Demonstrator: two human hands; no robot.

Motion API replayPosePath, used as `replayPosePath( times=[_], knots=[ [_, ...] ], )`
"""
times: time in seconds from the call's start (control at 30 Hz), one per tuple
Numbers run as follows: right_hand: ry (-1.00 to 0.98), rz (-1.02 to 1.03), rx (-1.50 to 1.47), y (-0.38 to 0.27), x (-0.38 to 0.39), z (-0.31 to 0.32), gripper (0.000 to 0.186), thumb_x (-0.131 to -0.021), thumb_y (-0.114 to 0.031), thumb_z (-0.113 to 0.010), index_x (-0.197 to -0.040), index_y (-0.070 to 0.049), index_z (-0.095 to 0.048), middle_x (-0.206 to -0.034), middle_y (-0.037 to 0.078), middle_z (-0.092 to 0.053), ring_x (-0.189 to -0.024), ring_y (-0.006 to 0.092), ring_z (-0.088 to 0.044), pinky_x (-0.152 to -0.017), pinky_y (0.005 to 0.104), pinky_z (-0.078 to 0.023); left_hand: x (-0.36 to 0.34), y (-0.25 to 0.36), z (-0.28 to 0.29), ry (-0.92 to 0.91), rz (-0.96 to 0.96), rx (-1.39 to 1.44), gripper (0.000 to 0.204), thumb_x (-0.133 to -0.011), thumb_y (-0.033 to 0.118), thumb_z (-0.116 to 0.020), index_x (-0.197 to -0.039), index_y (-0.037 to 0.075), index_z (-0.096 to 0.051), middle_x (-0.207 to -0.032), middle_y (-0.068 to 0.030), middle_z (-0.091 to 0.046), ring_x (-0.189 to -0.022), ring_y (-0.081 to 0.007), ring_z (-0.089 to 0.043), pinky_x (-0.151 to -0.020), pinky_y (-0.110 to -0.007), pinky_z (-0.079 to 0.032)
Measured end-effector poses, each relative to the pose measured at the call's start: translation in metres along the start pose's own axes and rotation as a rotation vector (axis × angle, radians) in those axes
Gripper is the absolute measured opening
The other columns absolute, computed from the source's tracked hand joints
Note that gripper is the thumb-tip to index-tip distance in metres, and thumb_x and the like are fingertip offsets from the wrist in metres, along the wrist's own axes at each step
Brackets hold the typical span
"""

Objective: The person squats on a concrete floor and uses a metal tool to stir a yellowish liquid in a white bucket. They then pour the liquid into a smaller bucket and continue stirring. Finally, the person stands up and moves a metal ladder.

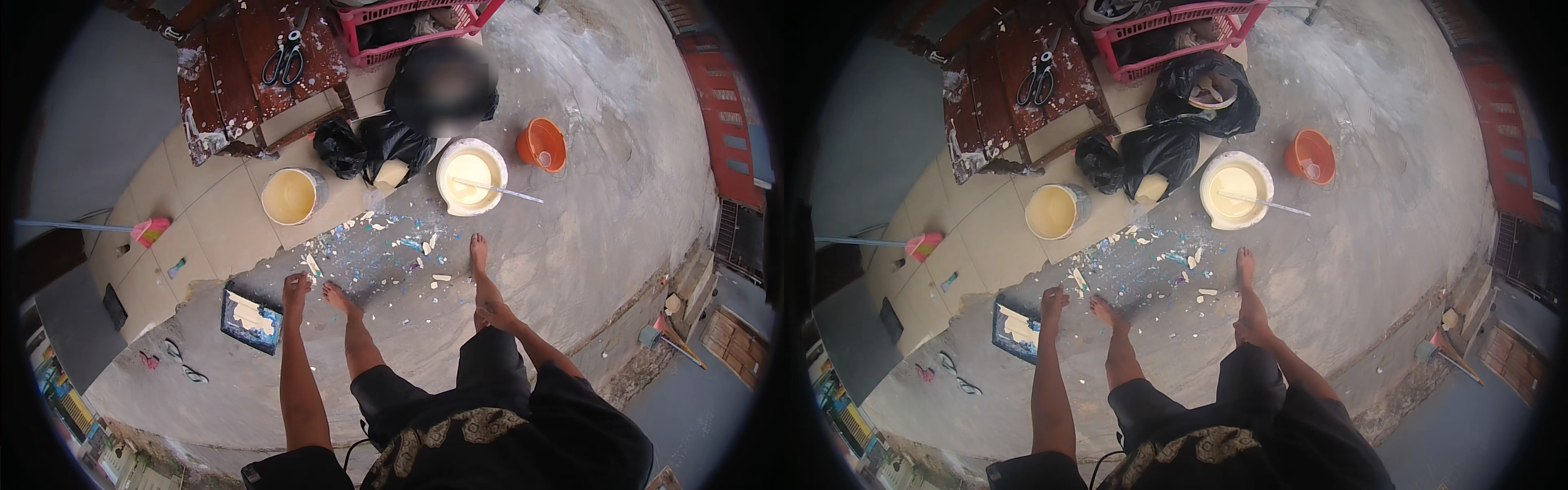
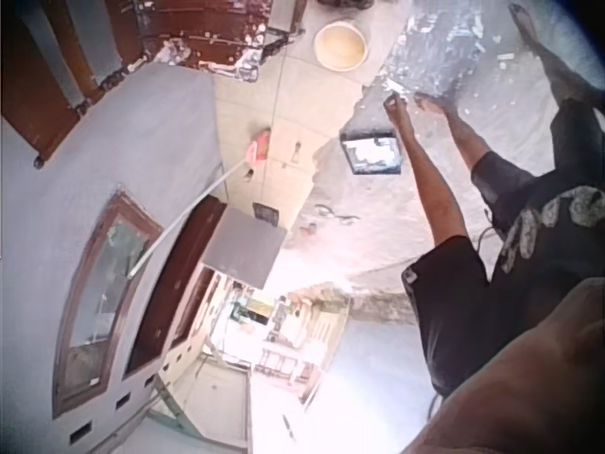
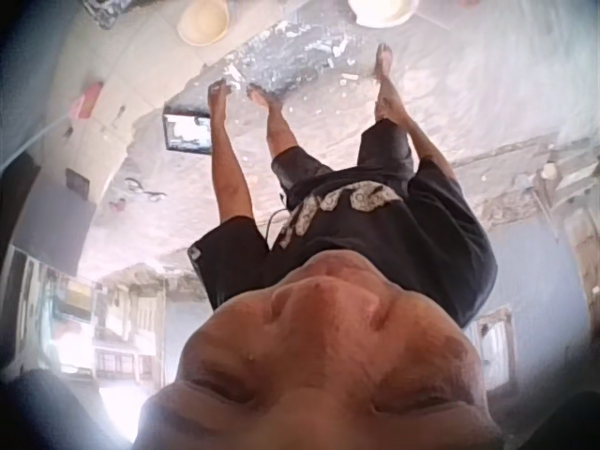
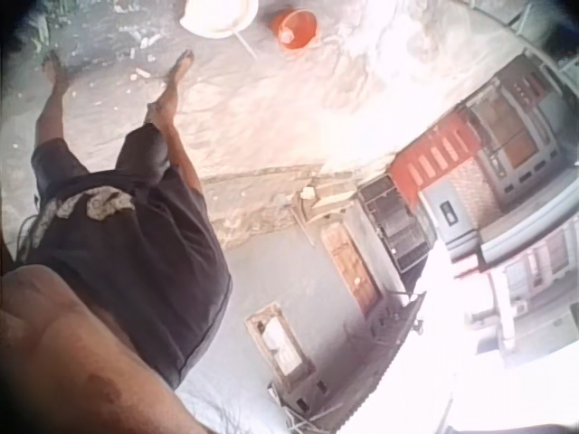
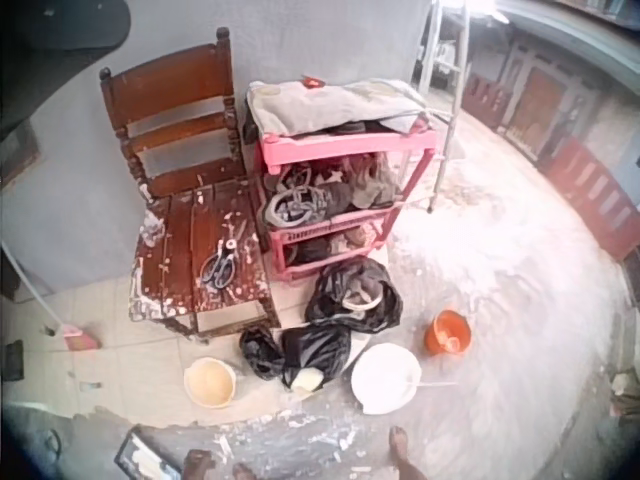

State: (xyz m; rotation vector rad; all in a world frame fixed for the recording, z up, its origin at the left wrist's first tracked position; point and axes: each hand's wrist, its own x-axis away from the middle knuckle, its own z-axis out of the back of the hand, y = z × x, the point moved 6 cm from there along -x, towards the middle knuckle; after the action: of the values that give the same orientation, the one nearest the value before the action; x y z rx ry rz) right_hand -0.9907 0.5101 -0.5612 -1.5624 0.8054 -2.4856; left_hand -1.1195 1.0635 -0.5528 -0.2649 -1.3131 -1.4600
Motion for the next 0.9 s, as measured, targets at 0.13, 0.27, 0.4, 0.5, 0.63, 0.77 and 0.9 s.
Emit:
replayPosePath(
  times=[0.13, 0.27, 0.4, 0.5, 0.63, 0.77, 0.9],
  knots=[
    [0.077, -0.376, -0.429, 0.061, -0.03, 0.117, 0.049, -0.085, -0.04, -0.059, -0.11, 0.002, -0.054, -0.08, 0.01, -0.063, -0.065, 0.0156, -0.06, -0.058, 0.0299, -0.05, 0.005, 0.015, -0.076, 0.073, 0.096, 0.037, 0.053, -0.09, 0.045, -0.049, -0.12, 0.001, -0.046, -0.098, -0.0128, -0.061, -0.092, -0.0205, -0.06, -0.083, -0.035, -0.043],
    [0.179, -0.481, -0.662, 0.131, -0.089, 0.18, 0.073, -0.079, -0.053, -0.063, -0.125, 0.0, -0.044, -0.106, 0.017, -0.059, -0.086, 0.0212, -0.06, -0.071, 0.0328, -0.051, -0.004, 0.008, -0.166, 0.008, 0.256, 0.101, 0.069, -0.088, 0.056, -0.044, -0.132, 0.003, -0.037, -0.117, -0.0136, -0.055, -0.112, -0.024, -0.051, -0.097, -0.043, -0.033],
    [0.261, -0.51, -0.857, 0.202, -0.172, 0.189, 0.084, -0.075, -0.057, -0.064, -0.135, -0.005, -0.036, -0.12, 0.017, -0.05, -0.098, 0.0232, -0.053, -0.078, 0.0321, -0.047, -0.064, -0.005, -0.187, 0.024, 0.138, 0.47, 0.088, -0.082, 0.065, -0.047, -0.14, 0.004, -0.021, -0.131, -0.0167, -0.043, -0.119, -0.0284, -0.045, -0.1, -0.042, -0.035],
    [0.315, -0.389, -1.1, 0.235, -0.248, 0.196, 0.085, -0.075, -0.055, -0.066, -0.138, -0.008, -0.031, -0.125, 0.019, -0.045, -0.104, 0.0258, -0.05, -0.082, 0.0342, -0.045, -0.112, 0.01, -0.167, 0.189, 0.027, 0.872, 0.102, -0.078, 0.064, -0.054, -0.143, 0.002, -0.006, -0.141, -0.0208, -0.026, -0.127, -0.0333, -0.035, -0.104, -0.046, -0.032],
    [0.379, -0.154, -1.405, 0.246, -0.333, 0.21, 0.064, -0.082, -0.049, -0.063, -0.127, -0.009, -0.04, -0.111, 0.016, -0.053, -0.088, 0.0193, -0.056, -0.074, 0.0291, -0.047, -0.176, -0.011, -0.116, 0.335, -0.153, 1.103, 0.099, -0.074, 0.051, -0.069, -0.136, -0.004, -0.016, -0.129, -0.0184, -0.037, -0.121, -0.0331, -0.041, -0.101, -0.045, -0.038],
    [0.362, 0.139, -1.306, 0.249, -0.378, 0.241, 0.048, -0.087, -0.043, -0.056, -0.117, -0.007, -0.043, -0.099, 0.015, -0.058, -0.078, 0.017, -0.058, -0.067, 0.0258, -0.047, -0.224, -0.042, -0.087, 0.285, -0.257, 1.123, 0.072, -0.071, 0.046, -0.074, -0.113, -0.001, -0.039, -0.107, -0.0117, -0.047, -0.104, -0.0268, -0.053, -0.096, -0.044, -0.044],
    [0.46, 0.347, -0.908, 0.197, -0.362, 0.265, 0.036, -0.092, -0.033, -0.049, -0.105, 0.0, -0.055, -0.092, 0.015, -0.061, -0.073, 0.0186, -0.063, -0.064, 0.0281, -0.051, -0.216, -0.03, -0.095, 0.284, -0.369, 1.012, 0.083, -0.073, 0.04, -0.073, -0.124, -0.006, -0.027, -0.117, -0.0174, -0.035, -0.107, -0.0305, -0.049, -0.095, -0.044, -0.045]
  ],
)
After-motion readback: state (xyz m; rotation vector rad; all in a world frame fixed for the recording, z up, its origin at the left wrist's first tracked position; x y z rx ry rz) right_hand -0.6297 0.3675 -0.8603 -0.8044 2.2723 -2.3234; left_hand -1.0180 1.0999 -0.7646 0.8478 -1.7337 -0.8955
